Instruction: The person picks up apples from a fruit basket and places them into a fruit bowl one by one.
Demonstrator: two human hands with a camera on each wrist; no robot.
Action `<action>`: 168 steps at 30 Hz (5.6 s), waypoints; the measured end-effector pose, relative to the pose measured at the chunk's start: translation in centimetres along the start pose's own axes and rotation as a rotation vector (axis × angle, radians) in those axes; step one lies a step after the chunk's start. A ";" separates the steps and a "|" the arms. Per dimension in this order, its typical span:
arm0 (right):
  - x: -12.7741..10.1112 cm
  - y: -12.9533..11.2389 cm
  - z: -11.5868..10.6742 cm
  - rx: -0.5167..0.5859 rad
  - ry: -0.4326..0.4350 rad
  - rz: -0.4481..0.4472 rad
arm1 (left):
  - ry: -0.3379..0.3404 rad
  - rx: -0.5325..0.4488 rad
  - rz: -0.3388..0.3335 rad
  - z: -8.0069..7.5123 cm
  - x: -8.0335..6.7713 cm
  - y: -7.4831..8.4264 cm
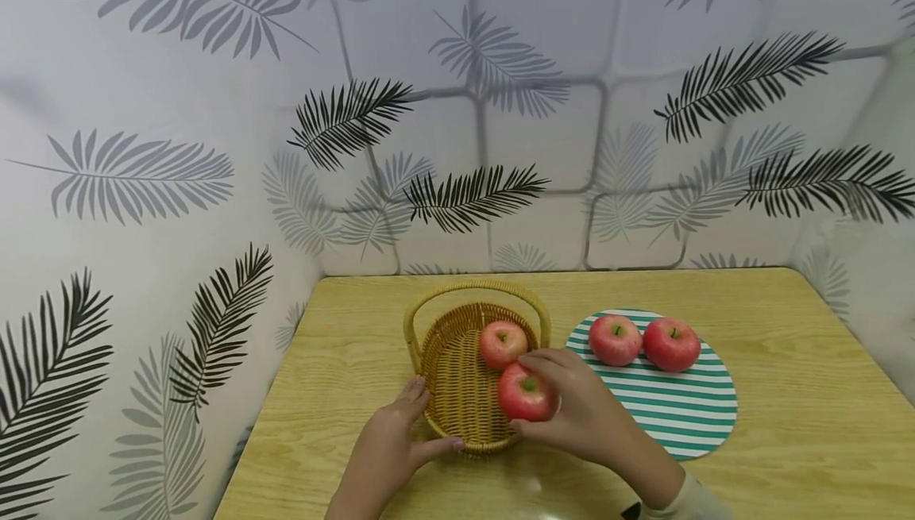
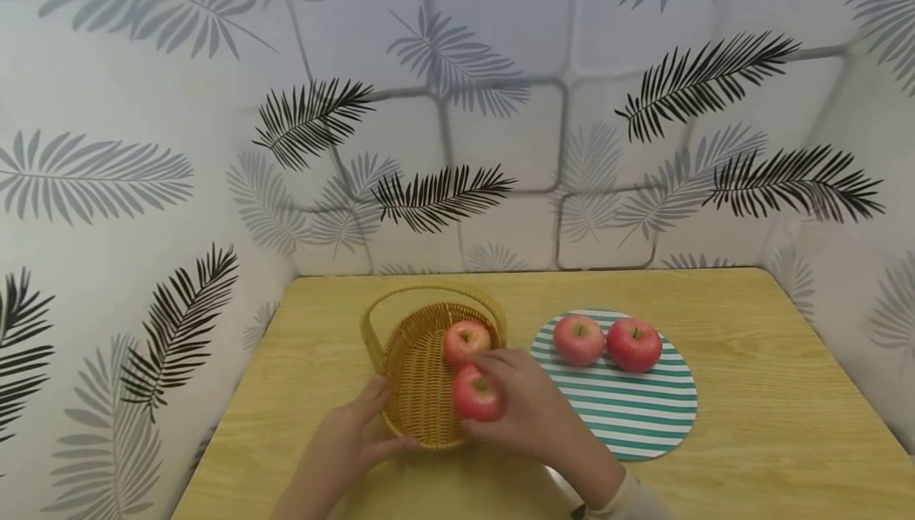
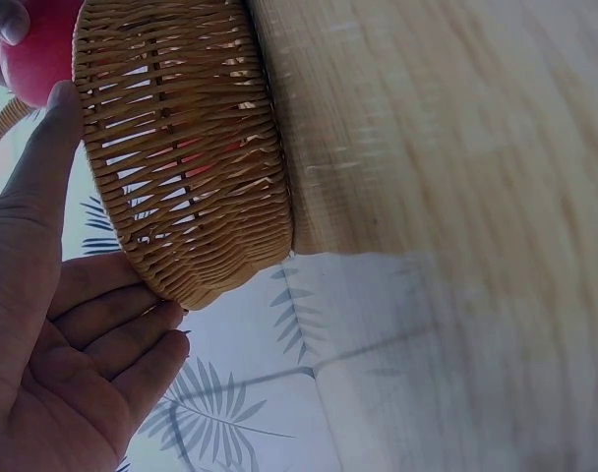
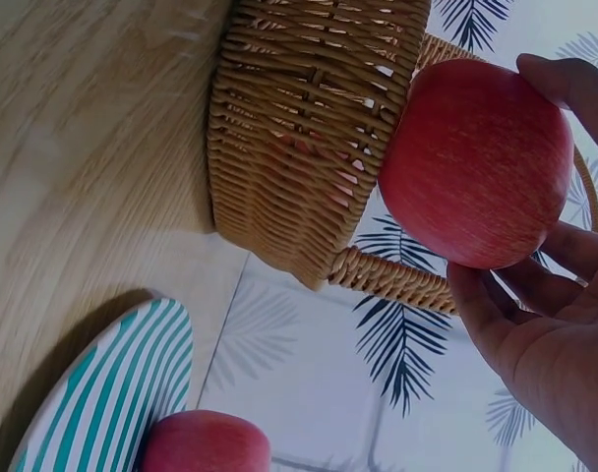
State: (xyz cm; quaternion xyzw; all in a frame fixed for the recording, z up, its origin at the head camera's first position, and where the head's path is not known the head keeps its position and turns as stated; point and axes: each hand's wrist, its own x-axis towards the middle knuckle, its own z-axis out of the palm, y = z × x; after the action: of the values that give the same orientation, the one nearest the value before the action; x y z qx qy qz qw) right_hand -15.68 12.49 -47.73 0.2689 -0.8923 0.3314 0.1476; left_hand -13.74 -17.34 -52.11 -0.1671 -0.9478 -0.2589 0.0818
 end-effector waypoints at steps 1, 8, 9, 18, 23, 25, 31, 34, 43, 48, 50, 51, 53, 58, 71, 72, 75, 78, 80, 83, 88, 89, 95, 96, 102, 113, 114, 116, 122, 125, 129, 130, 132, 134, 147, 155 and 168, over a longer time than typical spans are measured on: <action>-0.1 0.1 -0.1 -0.004 0.004 -0.005 | 0.001 -0.002 0.000 0.0 0.0 0.0; -0.5 0.7 -0.9 -0.010 0.007 -0.007 | -0.003 -0.006 -0.003 -0.1 0.0 0.1; -0.6 0.8 -1.0 -0.009 0.013 -0.008 | -0.005 -0.008 -0.004 -0.2 0.0 0.2; -1.2 1.5 -1.6 -0.001 0.080 -0.046 | -0.010 -0.047 -0.009 -1.2 0.0 1.2; -1.5 1.8 -2.0 -0.010 0.075 -0.027 | -0.014 -0.043 -0.018 -1.2 0.0 1.2; -1.6 1.9 -2.2 -0.014 0.069 -0.011 | -0.014 -0.039 -0.021 -1.1 0.0 1.1; -2.1 2.4 -2.7 -0.019 0.076 0.013 | -0.017 -0.037 -0.015 -0.9 0.0 1.0; -2.3 2.7 -2.7 -0.026 0.082 0.019 | -0.021 -0.035 -0.018 -0.9 0.0 0.9; -3.1 4.0 -3.1 -0.047 0.100 0.064 | -0.017 -0.047 -0.020 -0.7 -0.2 0.7; -3.5 5.2 -3.3 -0.060 0.114 0.090 | -0.016 -0.052 -0.019 -0.6 -0.1 0.7; -3.7 5.6 -3.4 -0.060 0.117 0.109 | -0.013 -0.058 -0.020 -0.7 -0.1 0.6; -3.8 5.8 -3.5 -0.063 0.114 0.121 | -0.012 -0.061 -0.020 -0.7 -0.1 0.6; -3.9 6.0 -3.6 -0.068 0.103 0.144 | -0.010 -0.066 -0.022 -0.7 -0.1 0.6; -4.3 6.5 -3.8 -0.081 0.083 0.182 | -0.020 -0.068 -0.040 -0.8 -0.1 0.7; -5.6 8.5 -4.7 -0.129 0.130 0.154 | -0.016 -0.076 -0.034 -0.8 -0.2 0.8; -5.7 8.6 -4.8 -0.131 0.127 0.163 | -0.018 -0.075 -0.031 -0.8 -0.2 0.7; -5.9 8.9 -5.1 -0.137 0.109 0.198 | -0.021 -0.074 -0.036 -0.8 -0.2 0.6; -6.1 9.3 -5.4 -0.135 0.095 0.233 | -0.021 -0.067 -0.036 -0.8 -0.2 0.6; -6.3 9.5 -5.7 -0.132 0.093 0.241 | -0.021 -0.063 -0.040 -0.8 -0.3 0.7; -6.4 10.0 -6.0 -0.132 0.097 0.239 | -0.018 -0.056 -0.033 -0.8 -0.3 0.7; -6.8 10.6 -6.3 -0.145 0.117 0.241 | -0.023 -0.061 -0.028 -0.9 -0.2 0.8; -6.9 10.7 -6.4 -0.146 0.118 0.248 | -0.024 -0.060 -0.028 -0.9 -0.2 0.8; -7.1 11.2 -6.8 -0.154 0.099 0.300 | -0.009 -0.049 -0.009 -0.9 -0.3 0.7; -7.2 11.2 -6.8 -0.157 0.097 0.307 | -0.007 -0.048 -0.008 -0.9 -0.3 0.7; -7.4 11.9 -7.1 -0.173 0.100 0.326 | -0.020 -0.050 -0.024 -0.9 -0.2 0.7; -7.8 12.6 -7.5 -0.176 0.133 0.309 | -0.016 -0.049 -0.023 -0.7 -0.2 0.6; -7.8 12.7 -7.5 -0.177 0.129 0.315 | -0.016 -0.050 -0.024 -0.7 -0.2 0.6; -7.9 12.8 -7.6 -0.180 0.120 0.328 | -0.021 -0.056 -0.030 -0.7 -0.2 0.6; -8.1 13.1 -7.7 -0.186 0.098 0.361 | -0.031 -0.050 -0.043 -0.6 -0.3 0.5; -8.3 13.3 -7.7 -0.190 0.095 0.369 | -0.030 -0.051 -0.046 -0.6 -0.3 0.4; -8.3 13.6 -7.8 -0.196 0.098 0.371 | -0.028 -0.061 -0.047 -0.6 -0.3 0.5; -8.3 13.6 -7.8 -0.196 0.099 0.371 | -0.028 -0.061 -0.046 -0.6 -0.3 0.5; -8.4 13.7 -7.8 -0.196 0.101 0.371 | -0.029 -0.060 -0.045 -0.7 -0.3 0.5; -8.4 13.7 -7.8 -0.198 0.104 0.371 | -0.028 -0.059 -0.042 -0.7 -0.3 0.6; -8.3 13.7 -7.8 -0.184 0.077 0.397 | -0.011 -0.064 -0.023 -0.7 -0.3 0.6; -8.2 13.6 -8.0 -0.175 0.023 0.431 | -0.006 -0.071 -0.017 -0.7 -0.3 0.6; -8.1 13.0 -8.0 -0.171 0.017 0.414 | -0.012 -0.081 -0.036 -0.9 -0.2 0.8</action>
State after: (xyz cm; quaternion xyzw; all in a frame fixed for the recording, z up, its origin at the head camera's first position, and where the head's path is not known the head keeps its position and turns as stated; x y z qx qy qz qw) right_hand -15.91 29.22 -52.03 0.0634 -0.9520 0.2798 0.1064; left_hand -13.19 -17.20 -51.05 -0.1550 -0.9398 -0.2976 0.0644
